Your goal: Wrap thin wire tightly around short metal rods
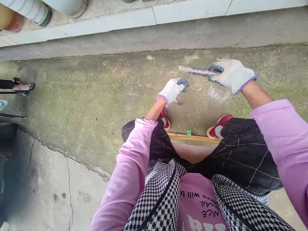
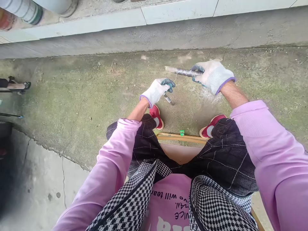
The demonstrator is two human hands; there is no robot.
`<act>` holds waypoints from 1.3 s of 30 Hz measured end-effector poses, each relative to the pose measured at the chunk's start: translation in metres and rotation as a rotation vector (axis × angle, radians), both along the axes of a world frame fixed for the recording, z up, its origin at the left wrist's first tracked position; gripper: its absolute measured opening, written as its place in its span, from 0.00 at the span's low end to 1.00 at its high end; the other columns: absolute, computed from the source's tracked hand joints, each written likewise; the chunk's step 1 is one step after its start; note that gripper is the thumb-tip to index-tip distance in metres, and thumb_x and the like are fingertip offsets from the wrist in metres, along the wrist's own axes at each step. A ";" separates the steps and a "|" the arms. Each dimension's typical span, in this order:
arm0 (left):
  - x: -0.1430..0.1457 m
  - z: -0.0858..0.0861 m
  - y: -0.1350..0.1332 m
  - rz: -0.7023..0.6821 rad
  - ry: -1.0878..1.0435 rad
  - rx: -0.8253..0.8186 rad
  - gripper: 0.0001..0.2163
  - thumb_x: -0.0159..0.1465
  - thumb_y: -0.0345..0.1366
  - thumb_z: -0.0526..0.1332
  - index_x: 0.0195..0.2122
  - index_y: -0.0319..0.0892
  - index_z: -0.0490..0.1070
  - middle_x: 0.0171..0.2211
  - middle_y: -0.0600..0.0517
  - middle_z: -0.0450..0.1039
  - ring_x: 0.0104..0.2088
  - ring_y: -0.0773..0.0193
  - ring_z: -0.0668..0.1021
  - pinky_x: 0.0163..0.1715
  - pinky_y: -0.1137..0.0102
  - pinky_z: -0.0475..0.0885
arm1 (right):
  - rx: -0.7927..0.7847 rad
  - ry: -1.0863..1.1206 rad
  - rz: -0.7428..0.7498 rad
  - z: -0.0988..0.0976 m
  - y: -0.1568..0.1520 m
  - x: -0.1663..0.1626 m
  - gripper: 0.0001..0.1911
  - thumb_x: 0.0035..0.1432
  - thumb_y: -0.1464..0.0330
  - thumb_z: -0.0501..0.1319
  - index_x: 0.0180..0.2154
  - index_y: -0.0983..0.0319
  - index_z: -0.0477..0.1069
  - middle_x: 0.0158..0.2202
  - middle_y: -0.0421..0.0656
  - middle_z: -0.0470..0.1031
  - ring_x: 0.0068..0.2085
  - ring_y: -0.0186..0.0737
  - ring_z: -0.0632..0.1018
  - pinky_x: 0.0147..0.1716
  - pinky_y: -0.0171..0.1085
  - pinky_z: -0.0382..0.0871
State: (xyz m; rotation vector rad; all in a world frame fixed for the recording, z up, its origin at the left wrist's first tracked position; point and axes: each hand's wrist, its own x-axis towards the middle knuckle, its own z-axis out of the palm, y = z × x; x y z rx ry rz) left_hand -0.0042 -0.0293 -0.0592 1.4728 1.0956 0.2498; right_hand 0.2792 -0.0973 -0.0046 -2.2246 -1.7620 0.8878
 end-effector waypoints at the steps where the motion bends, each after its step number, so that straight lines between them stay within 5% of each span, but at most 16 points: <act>1: 0.001 0.005 0.000 0.011 -0.014 -0.005 0.01 0.72 0.30 0.74 0.43 0.42 0.87 0.36 0.49 0.88 0.41 0.60 0.87 0.51 0.66 0.85 | 0.048 0.101 -0.086 0.001 -0.001 -0.001 0.22 0.70 0.70 0.78 0.64 0.60 0.92 0.52 0.49 0.94 0.49 0.49 0.84 0.59 0.49 0.84; 5: 0.007 0.022 -0.004 0.042 -0.064 -0.048 0.07 0.71 0.24 0.72 0.38 0.43 0.84 0.33 0.51 0.86 0.41 0.61 0.87 0.53 0.67 0.83 | 0.165 0.795 -0.417 0.003 -0.007 0.000 0.21 0.55 0.73 0.83 0.51 0.60 0.87 0.40 0.44 0.90 0.37 0.42 0.80 0.41 0.44 0.88; 9: 0.009 0.026 -0.004 0.041 -0.121 -0.086 0.11 0.72 0.20 0.68 0.36 0.42 0.83 0.32 0.52 0.86 0.39 0.62 0.85 0.53 0.67 0.82 | -0.037 1.072 -0.159 0.013 -0.019 0.001 0.30 0.47 0.63 0.91 0.51 0.59 0.88 0.39 0.43 0.89 0.36 0.42 0.83 0.38 0.42 0.88; 12: 0.006 0.020 -0.001 -0.059 -0.117 -0.050 0.12 0.69 0.19 0.66 0.35 0.41 0.85 0.34 0.53 0.86 0.39 0.63 0.83 0.52 0.68 0.80 | -0.341 0.888 0.181 0.010 -0.024 0.002 0.30 0.52 0.56 0.91 0.54 0.59 0.91 0.43 0.46 0.92 0.39 0.45 0.85 0.40 0.43 0.85; 15: 0.002 0.011 -0.001 -0.185 -0.010 0.044 0.10 0.65 0.21 0.68 0.33 0.42 0.85 0.31 0.56 0.83 0.36 0.63 0.80 0.48 0.69 0.76 | -0.462 0.521 0.357 -0.010 -0.022 0.005 0.23 0.58 0.55 0.86 0.51 0.58 0.93 0.38 0.45 0.90 0.38 0.48 0.84 0.38 0.43 0.78; 21: 0.002 0.006 -0.008 -0.254 0.108 0.131 0.11 0.67 0.24 0.70 0.29 0.44 0.83 0.27 0.58 0.73 0.34 0.62 0.72 0.45 0.66 0.72 | -0.298 0.062 0.341 -0.038 -0.007 0.018 0.19 0.63 0.53 0.80 0.53 0.52 0.95 0.29 0.42 0.83 0.37 0.53 0.84 0.38 0.46 0.70; 27: 0.004 0.004 -0.003 -0.065 0.014 0.050 0.06 0.68 0.25 0.72 0.35 0.42 0.84 0.29 0.56 0.79 0.33 0.65 0.76 0.42 0.69 0.75 | -0.204 0.031 0.230 -0.032 -0.002 0.028 0.30 0.67 0.42 0.78 0.64 0.47 0.95 0.40 0.50 0.92 0.47 0.70 0.89 0.44 0.56 0.80; 31: 0.010 0.010 -0.006 0.039 -0.053 -0.073 0.07 0.71 0.27 0.76 0.36 0.42 0.83 0.28 0.55 0.79 0.31 0.66 0.78 0.41 0.68 0.79 | -0.077 0.053 0.109 -0.026 -0.001 0.022 0.27 0.68 0.46 0.81 0.61 0.53 0.92 0.51 0.57 0.94 0.58 0.74 0.87 0.58 0.61 0.84; 34: 0.016 0.020 -0.009 0.092 -0.135 -0.145 0.08 0.73 0.30 0.81 0.39 0.41 0.84 0.30 0.54 0.82 0.32 0.66 0.83 0.46 0.66 0.84 | 0.069 0.359 -0.081 -0.015 0.001 0.006 0.25 0.67 0.53 0.85 0.59 0.55 0.87 0.50 0.53 0.91 0.54 0.62 0.85 0.59 0.58 0.85; 37: 0.020 0.026 -0.010 0.113 -0.207 -0.177 0.11 0.72 0.33 0.86 0.42 0.40 0.85 0.32 0.53 0.84 0.36 0.63 0.88 0.51 0.64 0.86 | 0.109 0.877 -0.283 0.000 -0.001 -0.011 0.30 0.57 0.56 0.92 0.53 0.53 0.82 0.44 0.43 0.87 0.42 0.47 0.81 0.48 0.52 0.89; 39: 0.020 0.025 -0.008 0.104 -0.225 -0.169 0.10 0.72 0.32 0.85 0.42 0.40 0.85 0.32 0.52 0.85 0.39 0.61 0.89 0.53 0.64 0.86 | 0.094 1.081 -0.270 0.012 -0.004 -0.017 0.32 0.53 0.55 0.96 0.50 0.52 0.82 0.41 0.40 0.87 0.39 0.43 0.80 0.42 0.47 0.88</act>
